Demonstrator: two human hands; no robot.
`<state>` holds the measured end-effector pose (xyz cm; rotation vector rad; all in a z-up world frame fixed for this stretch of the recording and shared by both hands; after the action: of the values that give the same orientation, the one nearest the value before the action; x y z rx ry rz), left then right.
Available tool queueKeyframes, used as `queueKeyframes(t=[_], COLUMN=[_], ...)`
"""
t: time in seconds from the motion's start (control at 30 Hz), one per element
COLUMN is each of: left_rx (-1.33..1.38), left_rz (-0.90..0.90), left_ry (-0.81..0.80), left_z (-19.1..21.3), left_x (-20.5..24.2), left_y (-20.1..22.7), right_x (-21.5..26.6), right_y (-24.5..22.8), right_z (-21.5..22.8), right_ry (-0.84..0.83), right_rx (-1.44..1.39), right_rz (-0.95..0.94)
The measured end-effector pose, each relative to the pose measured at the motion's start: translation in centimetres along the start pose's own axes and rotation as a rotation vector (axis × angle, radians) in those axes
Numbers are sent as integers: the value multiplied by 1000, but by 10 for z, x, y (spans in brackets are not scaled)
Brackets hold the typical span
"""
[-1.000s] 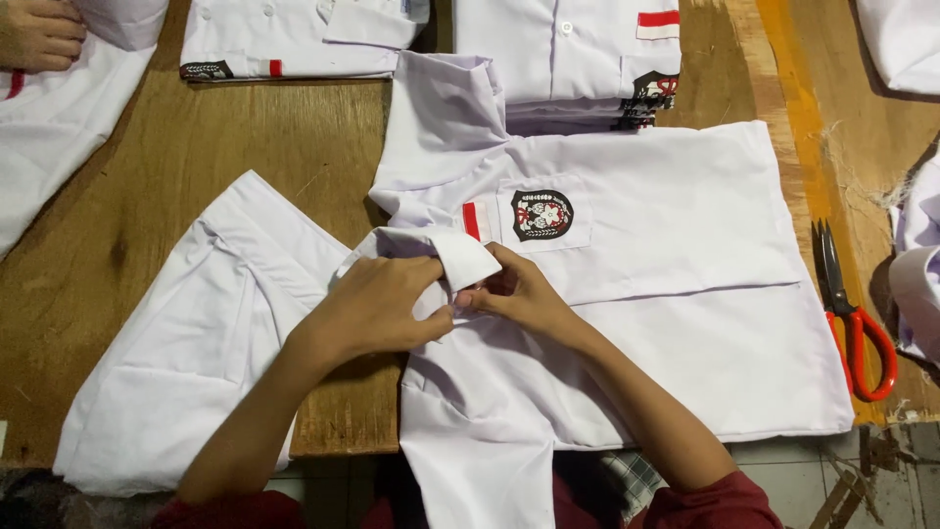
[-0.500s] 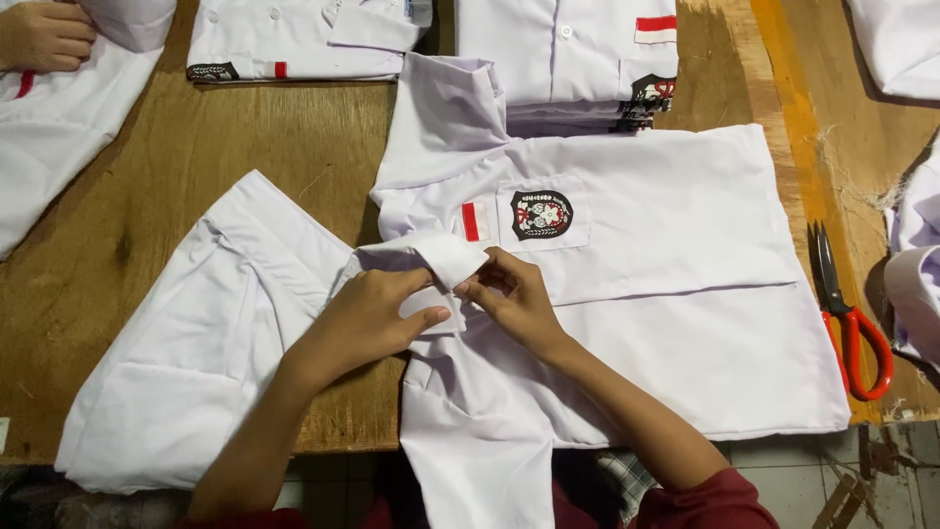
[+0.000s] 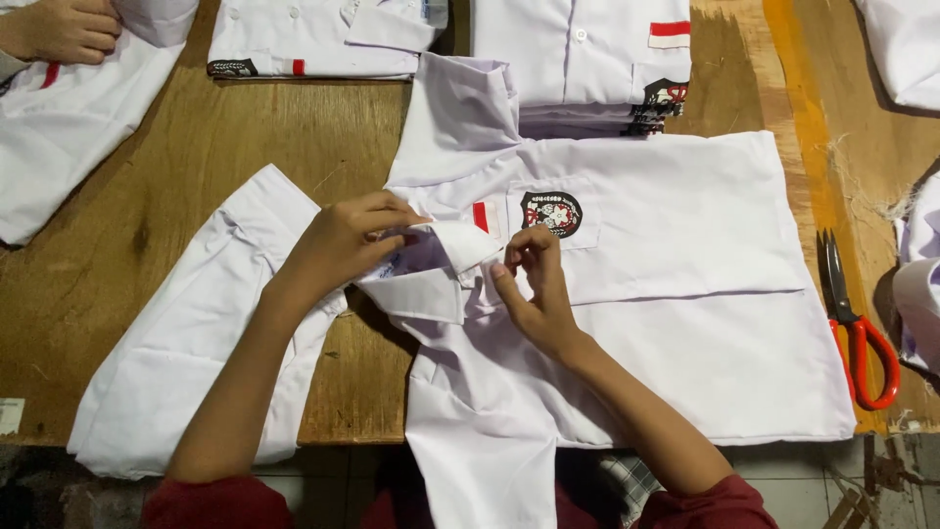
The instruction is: Trimming loose threads from white school shirts with scissors and folding them neatly on a wooden table.
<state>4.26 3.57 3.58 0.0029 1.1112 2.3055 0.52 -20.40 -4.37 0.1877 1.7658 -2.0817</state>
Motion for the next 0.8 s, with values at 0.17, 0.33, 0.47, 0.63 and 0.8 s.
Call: queueKeyframes(t=[0.17, 0.33, 0.47, 0.63, 0.8], left_rx=[-144, -343, -309, -18, 432], left_rz=[-250, -550, -805, -539, 230], left_ry=[127, 230, 264, 338, -46], left_z=[5, 3, -16, -16, -51], left_x=[-10, -29, -46, -50, -11], left_y=[1, 59, 87, 55, 69], right_x=[-39, -89, -107, -116, -109], right_y=[-38, -78, -91, -15, -43], right_z=[30, 34, 21, 75, 132], right_ry=[-14, -202, -493, -251, 61], right_rx=[285, 293, 350, 454, 521], right_rz=[243, 420, 451, 443, 400])
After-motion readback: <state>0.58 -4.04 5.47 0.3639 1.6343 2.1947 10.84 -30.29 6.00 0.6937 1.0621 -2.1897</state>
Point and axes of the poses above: each hand's wrist, its own x-axis away from the middle knuckle, its own z-axis out of the back of the hand, y = z × x, the point moved 4 cm from there along -x, towards the middle knuckle, and after that the axes turned 6 degrees about x, right-handed, at the moved point
